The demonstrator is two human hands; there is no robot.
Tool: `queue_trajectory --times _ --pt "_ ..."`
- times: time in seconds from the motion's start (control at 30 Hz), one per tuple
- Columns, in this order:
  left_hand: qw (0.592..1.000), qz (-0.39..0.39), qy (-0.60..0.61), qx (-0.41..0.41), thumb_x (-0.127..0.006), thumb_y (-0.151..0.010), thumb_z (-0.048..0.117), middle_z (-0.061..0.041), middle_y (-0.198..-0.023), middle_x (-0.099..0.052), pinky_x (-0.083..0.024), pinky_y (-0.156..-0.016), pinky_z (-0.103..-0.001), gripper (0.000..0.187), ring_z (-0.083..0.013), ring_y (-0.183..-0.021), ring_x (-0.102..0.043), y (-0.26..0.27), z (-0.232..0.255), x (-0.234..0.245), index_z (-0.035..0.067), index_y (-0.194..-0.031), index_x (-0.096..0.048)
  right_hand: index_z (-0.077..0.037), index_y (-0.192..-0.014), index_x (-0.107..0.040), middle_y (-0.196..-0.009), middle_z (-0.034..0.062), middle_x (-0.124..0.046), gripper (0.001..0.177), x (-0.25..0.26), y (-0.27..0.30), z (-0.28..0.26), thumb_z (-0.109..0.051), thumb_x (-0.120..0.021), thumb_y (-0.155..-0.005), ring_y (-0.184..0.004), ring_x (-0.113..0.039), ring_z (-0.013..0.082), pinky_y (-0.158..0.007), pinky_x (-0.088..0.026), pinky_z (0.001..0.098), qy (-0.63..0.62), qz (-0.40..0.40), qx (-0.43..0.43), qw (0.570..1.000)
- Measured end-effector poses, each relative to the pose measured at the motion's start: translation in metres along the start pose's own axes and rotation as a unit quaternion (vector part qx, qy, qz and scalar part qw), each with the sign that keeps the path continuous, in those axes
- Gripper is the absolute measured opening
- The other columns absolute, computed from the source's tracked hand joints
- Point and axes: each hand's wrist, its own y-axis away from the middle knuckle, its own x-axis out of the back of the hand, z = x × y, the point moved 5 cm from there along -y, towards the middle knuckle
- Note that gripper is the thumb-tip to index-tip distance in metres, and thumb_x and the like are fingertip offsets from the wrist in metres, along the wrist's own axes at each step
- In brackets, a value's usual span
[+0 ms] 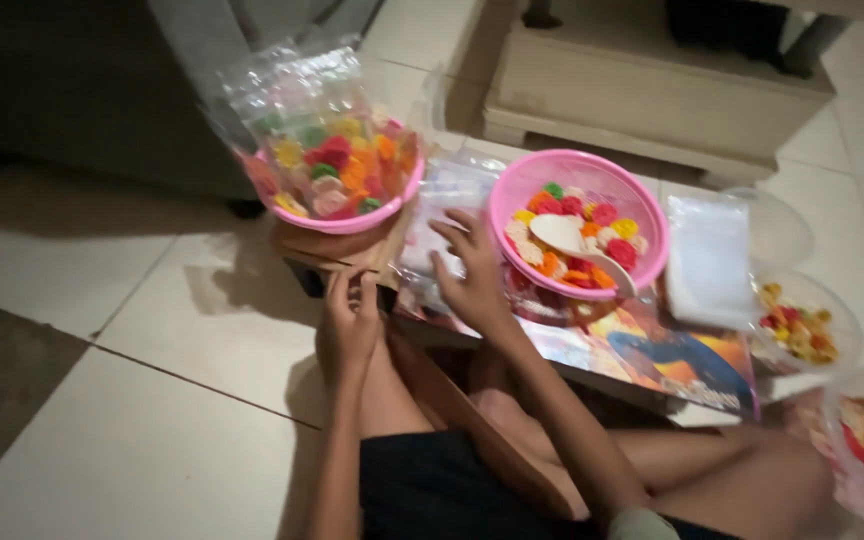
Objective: Packing various colorful snacks into small plastic bags manually while sitting on the floor.
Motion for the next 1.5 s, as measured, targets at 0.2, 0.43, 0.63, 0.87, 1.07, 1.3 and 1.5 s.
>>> queue_trajectory --times 0.2,0.43,0.63,0.87,1.07,1.3,1.5 --pt "0.986 -0.076 0.129 0.077 -0.057 -0.096 0.047 0.004 -0.093 -0.077 -0.056 -0.083 -0.031 0.027 -0.0154 -0.092 -0.074 0.025 -0.033 -0.09 0.028 -0.104 -0.074 0.001 -0.112 -0.072 -0.106 0.0185 -0.068 0.02 0.136 0.057 -0.011 0.008 -0.068 -0.094 -0.087 -0.074 0.0328 -0.078 -0.063 0.0393 0.02 0.157 -0.005 0.987" --pt "0.959 0.108 0.141 -0.222 -0.065 -0.09 0.013 -0.005 -0.076 -0.063 -0.054 -0.067 -0.035 0.004 -0.0267 -0.075 -0.067 0.001 0.064 -0.141 0.013 -0.087 -0.067 -0.002 -0.116 -0.07 -0.111 0.0141 -0.064 0.017 0.193 0.066 -0.026 -0.005 -0.067 -0.1 -0.095 -0.071 0.0296 -0.078 -0.06 0.0354 0.105 0.149 -0.05 0.982" --pt "0.953 0.269 -0.025 -0.141 -0.07 -0.077 0.012 -0.006 -0.101 -0.062 -0.052 -0.078 -0.05 0.03 -0.036 -0.089 -0.065 -0.006 0.03 -0.124 0.017 -0.106 -0.066 0.001 -0.11 -0.072 -0.1 0.017 -0.068 0.016 0.118 0.076 -0.009 0.003 -0.071 -0.093 -0.087 -0.075 0.0332 -0.075 -0.064 0.0399 0.021 0.086 -0.043 0.995" --pt "0.97 0.224 -0.004 -0.098 -0.08 -0.074 0.018 -0.02 -0.112 -0.061 -0.05 -0.09 -0.06 0.044 -0.0482 -0.105 -0.063 -0.028 -0.005 -0.105 0.006 -0.114 -0.067 0.008 -0.148 -0.042 -0.148 0.0369 -0.045 0.065 -0.003 0.032 0.048 0.014 -0.057 -0.085 -0.136 -0.048 0.0536 -0.108 -0.046 0.0616 0.264 -0.173 0.052 0.948" --pt "0.982 0.161 0.004 -0.094 -0.075 -0.082 0.027 -0.016 -0.086 -0.071 -0.055 -0.078 -0.051 0.02 -0.0421 -0.087 -0.07 -0.059 -0.056 -0.104 0.01 -0.094 -0.075 -0.01 -0.136 -0.057 -0.129 0.0138 -0.066 0.042 -0.025 0.028 0.073 -0.008 -0.06 -0.094 -0.12 -0.062 0.0333 -0.091 -0.052 0.0577 0.469 -0.16 0.067 0.866" --pt "0.966 0.221 0.048 -0.127 -0.07 -0.084 0.024 -0.012 -0.083 -0.072 -0.057 -0.074 -0.04 0.014 -0.0332 -0.084 -0.072 -0.058 -0.051 -0.099 0.013 -0.089 -0.077 -0.022 -0.12 -0.071 -0.105 -0.0001 -0.068 0.043 -0.013 0.034 0.073 -0.013 -0.064 -0.078 -0.104 -0.064 0.0229 -0.09 -0.046 0.0467 0.409 -0.103 0.076 0.903" --pt "0.956 0.194 0.222 -0.003 -0.07 -0.091 0.021 -0.014 -0.107 -0.071 -0.056 -0.09 -0.045 0.021 -0.0329 -0.108 -0.068 0.02 -0.009 -0.065 0.009 -0.109 -0.071 -0.017 -0.121 -0.069 -0.108 0.0069 -0.067 0.051 0.014 0.045 0.06 -0.001 -0.066 -0.072 -0.101 -0.069 0.032 -0.087 -0.057 0.0442 0.237 0.041 -0.012 0.971"
